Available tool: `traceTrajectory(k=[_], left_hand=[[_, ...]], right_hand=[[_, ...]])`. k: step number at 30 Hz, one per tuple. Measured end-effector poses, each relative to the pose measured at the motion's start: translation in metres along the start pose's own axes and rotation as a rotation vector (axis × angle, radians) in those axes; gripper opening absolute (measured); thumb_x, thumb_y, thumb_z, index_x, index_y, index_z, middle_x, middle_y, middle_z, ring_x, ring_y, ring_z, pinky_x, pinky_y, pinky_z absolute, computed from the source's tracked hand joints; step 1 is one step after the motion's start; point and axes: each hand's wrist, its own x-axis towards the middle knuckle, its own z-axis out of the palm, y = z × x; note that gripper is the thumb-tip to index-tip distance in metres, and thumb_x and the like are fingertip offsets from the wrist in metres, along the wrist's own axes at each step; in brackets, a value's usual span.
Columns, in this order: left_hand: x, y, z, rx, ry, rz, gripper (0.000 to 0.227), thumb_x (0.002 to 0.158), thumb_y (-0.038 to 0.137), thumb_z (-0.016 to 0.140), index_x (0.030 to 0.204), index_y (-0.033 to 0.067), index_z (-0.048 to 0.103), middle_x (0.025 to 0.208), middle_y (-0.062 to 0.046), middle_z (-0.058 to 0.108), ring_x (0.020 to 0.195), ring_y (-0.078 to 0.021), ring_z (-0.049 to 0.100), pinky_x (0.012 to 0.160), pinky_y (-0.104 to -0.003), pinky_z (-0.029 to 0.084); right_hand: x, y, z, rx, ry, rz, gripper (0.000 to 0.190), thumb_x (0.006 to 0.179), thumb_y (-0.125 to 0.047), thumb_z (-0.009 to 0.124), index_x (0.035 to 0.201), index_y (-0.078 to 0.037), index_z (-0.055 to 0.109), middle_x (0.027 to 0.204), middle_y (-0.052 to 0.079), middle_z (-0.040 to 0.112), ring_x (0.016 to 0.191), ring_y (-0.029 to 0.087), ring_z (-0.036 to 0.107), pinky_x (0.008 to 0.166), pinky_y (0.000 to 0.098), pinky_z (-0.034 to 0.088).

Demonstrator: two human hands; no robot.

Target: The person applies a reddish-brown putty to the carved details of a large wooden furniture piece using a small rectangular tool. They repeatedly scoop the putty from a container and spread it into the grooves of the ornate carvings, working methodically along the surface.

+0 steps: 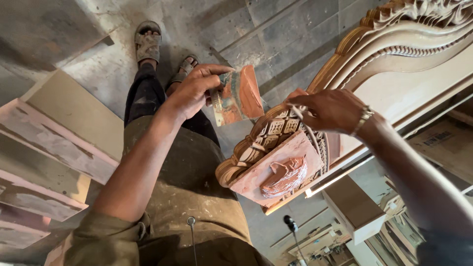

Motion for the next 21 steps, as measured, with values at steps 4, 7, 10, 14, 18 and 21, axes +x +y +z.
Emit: traceTrajectory(k=[4, 7, 10, 14, 18, 21], left_hand=[[0.001, 0.001, 0.007, 0.029, 0.025, 0.002, 0.032, 0.095, 0.008, 0.055, 0.123, -0.0002, 0.068, 0.077, -0.002, 0.068, 0.055, -0.006, 0.054, 0.043, -0.025, 0.039], [0.003, -0.003, 0.008, 0.003, 0.026, -0.022, 0.036, 0.092, 0.008, 0.056, 0.125, 0.0006, 0.067, 0.077, -0.002, 0.067, 0.055, -0.0062, 0.052, 0.043, -0.025, 0.039], [0.009, -0.011, 0.011, 0.017, 0.004, -0.058, 0.038, 0.09, 0.009, 0.057, 0.126, 0.0003, 0.066, 0.078, -0.002, 0.067, 0.056, -0.0071, 0.054, 0.045, -0.024, 0.042], [0.026, -0.024, 0.031, -0.106, -0.054, -0.162, 0.035, 0.09, 0.007, 0.061, 0.123, -0.0025, 0.068, 0.085, -0.002, 0.066, 0.062, -0.0069, 0.056, 0.053, -0.023, 0.048], [0.039, -0.026, 0.045, -0.242, -0.278, -0.082, 0.032, 0.091, 0.008, 0.06, 0.12, -0.0038, 0.069, 0.083, -0.01, 0.069, 0.056, -0.0102, 0.057, 0.049, -0.024, 0.049], [0.042, -0.019, 0.029, -0.363, -0.326, -0.088, 0.028, 0.098, 0.007, 0.062, 0.122, -0.0048, 0.069, 0.083, -0.01, 0.066, 0.057, -0.0093, 0.055, 0.052, -0.025, 0.05]], right_hand=[[0.024, -0.011, 0.005, -0.059, 0.007, 0.009, 0.056, 0.088, -0.016, 0.048, 0.142, -0.03, 0.057, 0.074, 0.005, 0.069, 0.051, 0.015, 0.061, 0.047, 0.0333, 0.055], [0.015, -0.006, 0.014, -0.093, -0.019, 0.011, 0.056, 0.088, -0.018, 0.049, 0.143, -0.031, 0.057, 0.071, 0.007, 0.071, 0.052, 0.014, 0.062, 0.049, 0.0329, 0.056], [-0.011, 0.012, 0.015, 0.103, 0.106, -0.09, 0.048, 0.092, -0.02, 0.05, 0.139, -0.024, 0.058, 0.07, 0.006, 0.073, 0.048, 0.012, 0.061, 0.045, 0.0298, 0.054], [-0.016, 0.013, 0.014, 0.467, 0.466, -0.389, 0.053, 0.096, -0.013, 0.052, 0.149, -0.004, 0.045, 0.085, 0.007, 0.077, 0.044, 0.006, 0.062, 0.041, 0.0241, 0.051], [-0.002, -0.002, 0.032, 0.43, 0.717, -0.694, 0.061, 0.102, -0.013, 0.063, 0.154, 0.0, 0.036, 0.091, 0.007, 0.072, 0.055, 0.007, 0.056, 0.049, 0.025, 0.052], [-0.012, 0.008, 0.028, 0.135, 0.781, -0.63, 0.052, 0.098, -0.015, 0.062, 0.149, -0.013, 0.047, 0.103, 0.015, 0.078, 0.055, 0.01, 0.061, 0.04, 0.0223, 0.046]])
